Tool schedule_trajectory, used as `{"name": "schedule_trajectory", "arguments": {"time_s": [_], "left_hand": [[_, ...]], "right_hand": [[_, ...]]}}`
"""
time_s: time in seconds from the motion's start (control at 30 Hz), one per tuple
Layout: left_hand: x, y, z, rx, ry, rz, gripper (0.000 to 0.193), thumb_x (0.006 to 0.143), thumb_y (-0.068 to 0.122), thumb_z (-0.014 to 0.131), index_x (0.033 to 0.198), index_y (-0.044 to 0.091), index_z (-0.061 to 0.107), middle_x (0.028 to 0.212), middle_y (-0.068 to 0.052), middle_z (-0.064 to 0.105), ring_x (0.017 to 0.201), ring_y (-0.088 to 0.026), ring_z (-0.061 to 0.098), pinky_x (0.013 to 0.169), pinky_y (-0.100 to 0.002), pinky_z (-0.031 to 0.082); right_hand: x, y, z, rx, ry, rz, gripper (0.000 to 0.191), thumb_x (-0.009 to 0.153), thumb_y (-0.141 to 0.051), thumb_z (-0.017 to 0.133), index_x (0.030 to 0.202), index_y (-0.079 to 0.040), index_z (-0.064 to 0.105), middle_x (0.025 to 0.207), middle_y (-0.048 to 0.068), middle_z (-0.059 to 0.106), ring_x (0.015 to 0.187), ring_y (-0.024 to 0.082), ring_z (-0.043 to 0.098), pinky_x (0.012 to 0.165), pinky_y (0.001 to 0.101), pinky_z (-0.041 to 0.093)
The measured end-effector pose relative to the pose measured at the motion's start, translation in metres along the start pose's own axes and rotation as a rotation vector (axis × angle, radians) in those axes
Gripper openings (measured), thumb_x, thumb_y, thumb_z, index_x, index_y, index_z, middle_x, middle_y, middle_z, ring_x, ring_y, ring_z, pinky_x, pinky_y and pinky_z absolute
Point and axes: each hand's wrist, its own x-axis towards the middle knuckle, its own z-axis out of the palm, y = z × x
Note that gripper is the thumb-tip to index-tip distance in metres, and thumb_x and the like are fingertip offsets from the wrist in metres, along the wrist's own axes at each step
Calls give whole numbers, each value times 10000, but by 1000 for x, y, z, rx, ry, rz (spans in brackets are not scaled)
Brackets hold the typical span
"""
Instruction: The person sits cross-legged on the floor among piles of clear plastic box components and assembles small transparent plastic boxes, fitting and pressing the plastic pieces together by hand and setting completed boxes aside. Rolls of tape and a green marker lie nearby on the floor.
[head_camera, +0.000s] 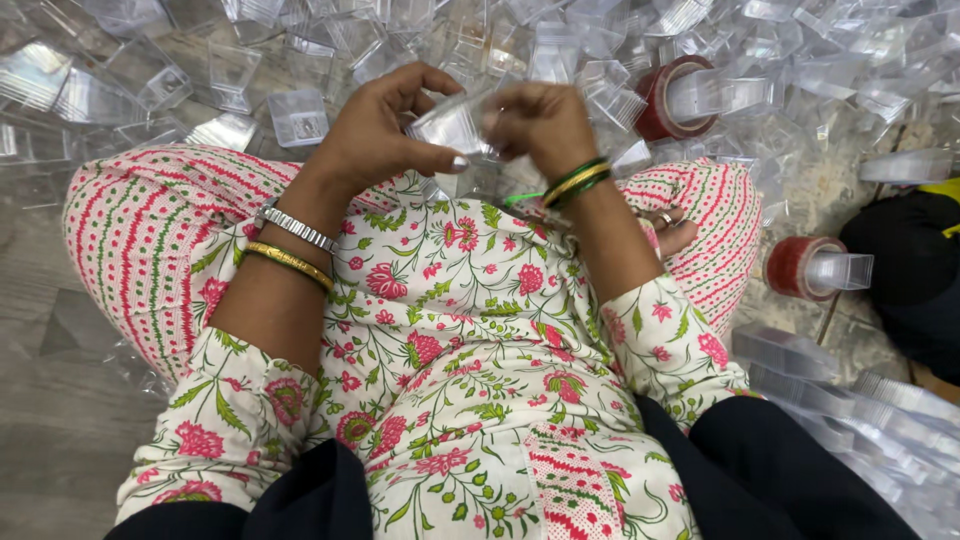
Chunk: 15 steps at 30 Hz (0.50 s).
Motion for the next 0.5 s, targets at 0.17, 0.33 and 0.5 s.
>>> {"name": "schedule_trajectory", "arguments": {"time_s": [0.17,0.33,0.5], "left_hand": [[3,-2,-3,-27,152,-20,654,775,4,885,1311,98,521,973,-50,664,842,-153,708,638,-309,634],[3,-1,-8,-246,215,-20,598,880,126,881,1232,126,398,982,-85,688,725,-180,700,565,-313,621],[3,4,-4,-135,265,-39,448,954,253,829,1229,124,500,953,-21,600,720,-83,611,524,-285,591]], "right_hand": [[12,0,-61,-429,444,-239,122,876,-16,776,997,-28,768,769,76,733,626,164,683,556,302,550],[-1,-3,-49,-1472,785,-479,248,680,-90,825,909,-183,816,886,101,750,788,321,704,686,438,553],[6,11,-12,-1157,150,-283,327,734,-88,803,1060,-121,805,1055,161,741,928,368,696,825,453,548]]}}
